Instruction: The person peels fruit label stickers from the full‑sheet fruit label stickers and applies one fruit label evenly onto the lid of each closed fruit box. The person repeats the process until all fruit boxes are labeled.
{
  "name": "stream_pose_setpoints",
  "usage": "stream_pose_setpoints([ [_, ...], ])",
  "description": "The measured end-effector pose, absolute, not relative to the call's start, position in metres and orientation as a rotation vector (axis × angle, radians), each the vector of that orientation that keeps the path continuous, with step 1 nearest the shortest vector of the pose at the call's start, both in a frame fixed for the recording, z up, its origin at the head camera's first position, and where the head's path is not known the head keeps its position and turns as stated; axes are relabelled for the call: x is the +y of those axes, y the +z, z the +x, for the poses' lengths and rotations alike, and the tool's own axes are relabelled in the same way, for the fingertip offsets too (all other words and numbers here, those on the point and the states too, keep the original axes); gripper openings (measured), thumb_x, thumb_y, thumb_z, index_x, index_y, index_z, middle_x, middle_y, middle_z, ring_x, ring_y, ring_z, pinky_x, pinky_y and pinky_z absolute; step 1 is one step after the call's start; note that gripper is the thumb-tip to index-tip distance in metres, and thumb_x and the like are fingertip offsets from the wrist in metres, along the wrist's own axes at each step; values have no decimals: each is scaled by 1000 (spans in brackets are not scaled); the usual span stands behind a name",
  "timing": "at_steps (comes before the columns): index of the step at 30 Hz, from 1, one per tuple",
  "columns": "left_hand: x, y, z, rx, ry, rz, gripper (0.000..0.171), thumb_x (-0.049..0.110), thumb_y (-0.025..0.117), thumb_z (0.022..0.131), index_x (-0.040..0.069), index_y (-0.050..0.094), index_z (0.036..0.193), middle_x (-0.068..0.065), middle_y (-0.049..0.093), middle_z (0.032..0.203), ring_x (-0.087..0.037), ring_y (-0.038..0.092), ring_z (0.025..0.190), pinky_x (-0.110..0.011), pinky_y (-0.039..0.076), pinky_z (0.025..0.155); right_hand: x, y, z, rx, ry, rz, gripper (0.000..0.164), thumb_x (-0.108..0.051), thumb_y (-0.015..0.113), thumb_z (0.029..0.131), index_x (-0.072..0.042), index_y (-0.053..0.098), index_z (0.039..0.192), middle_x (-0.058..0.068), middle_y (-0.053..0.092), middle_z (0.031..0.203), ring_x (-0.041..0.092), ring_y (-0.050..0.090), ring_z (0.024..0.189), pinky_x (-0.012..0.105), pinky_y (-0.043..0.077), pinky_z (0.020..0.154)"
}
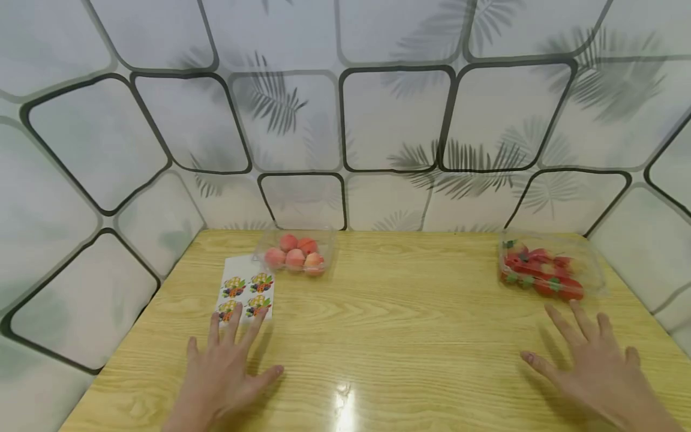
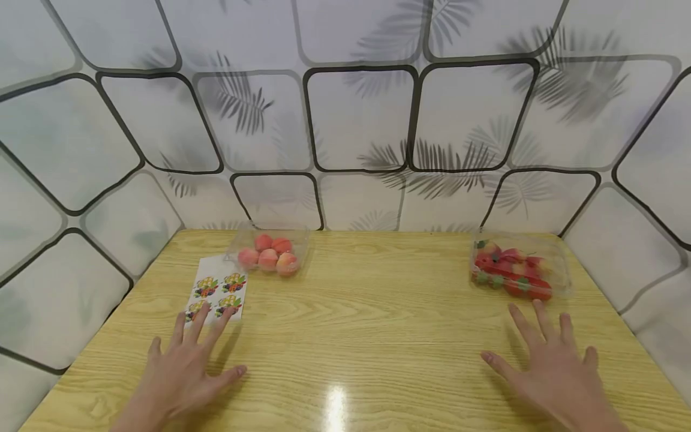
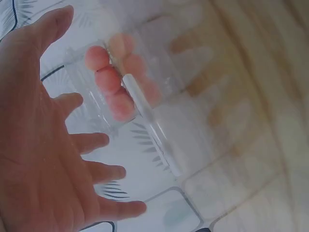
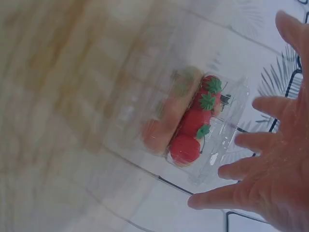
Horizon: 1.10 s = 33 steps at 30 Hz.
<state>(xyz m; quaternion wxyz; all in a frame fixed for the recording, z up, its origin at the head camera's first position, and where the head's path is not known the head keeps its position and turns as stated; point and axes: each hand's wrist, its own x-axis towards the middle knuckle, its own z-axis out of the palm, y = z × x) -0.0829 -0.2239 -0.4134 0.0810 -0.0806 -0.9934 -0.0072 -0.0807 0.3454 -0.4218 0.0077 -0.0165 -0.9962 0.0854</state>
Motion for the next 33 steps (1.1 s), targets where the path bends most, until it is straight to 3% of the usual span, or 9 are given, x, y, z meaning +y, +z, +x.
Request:
stream_pose_setpoints([
  [4,-226,-412,-89,-2944,-25,-271,97,80,64,80,29,39,158,-21,39,162,-57,38,142,-85,37,95,361,-410,-91,-3049,382,-104,101,-63,56,98,-8,3,165,37,-2,165,74,17,134,89,30,85],
  [8,-226,-410,-95,-2934,-18,-306,94,80,64,80,30,42,157,-19,38,163,-56,39,143,-84,37,96,381,-398,-101,-2985,455,-179,97,-59,54,100,-1,6,163,40,2,162,75,25,127,83,32,87],
  [16,-218,-409,-106,-2908,-30,-413,93,82,61,81,35,40,157,-13,31,167,-52,37,146,-83,36,100,413,-386,-121,-2893,560,-366,88,-55,45,105,5,12,160,46,14,156,73,23,131,83,27,97],
  [25,-199,-407,-120,-2901,-85,-524,92,78,64,81,35,38,158,-15,35,165,-51,37,147,-82,36,102,426,-380,-143,-2829,817,-545,85,-55,35,107,5,9,161,44,9,160,67,23,139,80,35,94],
  [30,-190,-405,-126,-2906,-101,-609,92,76,65,82,34,38,159,-15,35,165,-49,38,147,-79,37,104,428,-380,-155,-2767,876,-599,82,-53,35,107,7,15,160,42,17,159,67,35,131,73,42,89],
  [32,-187,-404,-129,-2885,-88,-655,91,75,65,82,33,38,158,-14,37,164,-48,39,147,-77,38,104,430,-381,-160,-2747,922,-599,82,-53,36,107,7,17,159,42,20,158,63,49,120,64,48,82],
  [33,-186,-403,-130,-2875,-86,-677,91,75,65,82,33,39,158,-14,37,164,-47,40,147,-76,39,104,432,-381,-162,-2735,956,-598,82,-53,37,107,7,17,159,43,22,158,56,60,108,57,52,79],
])
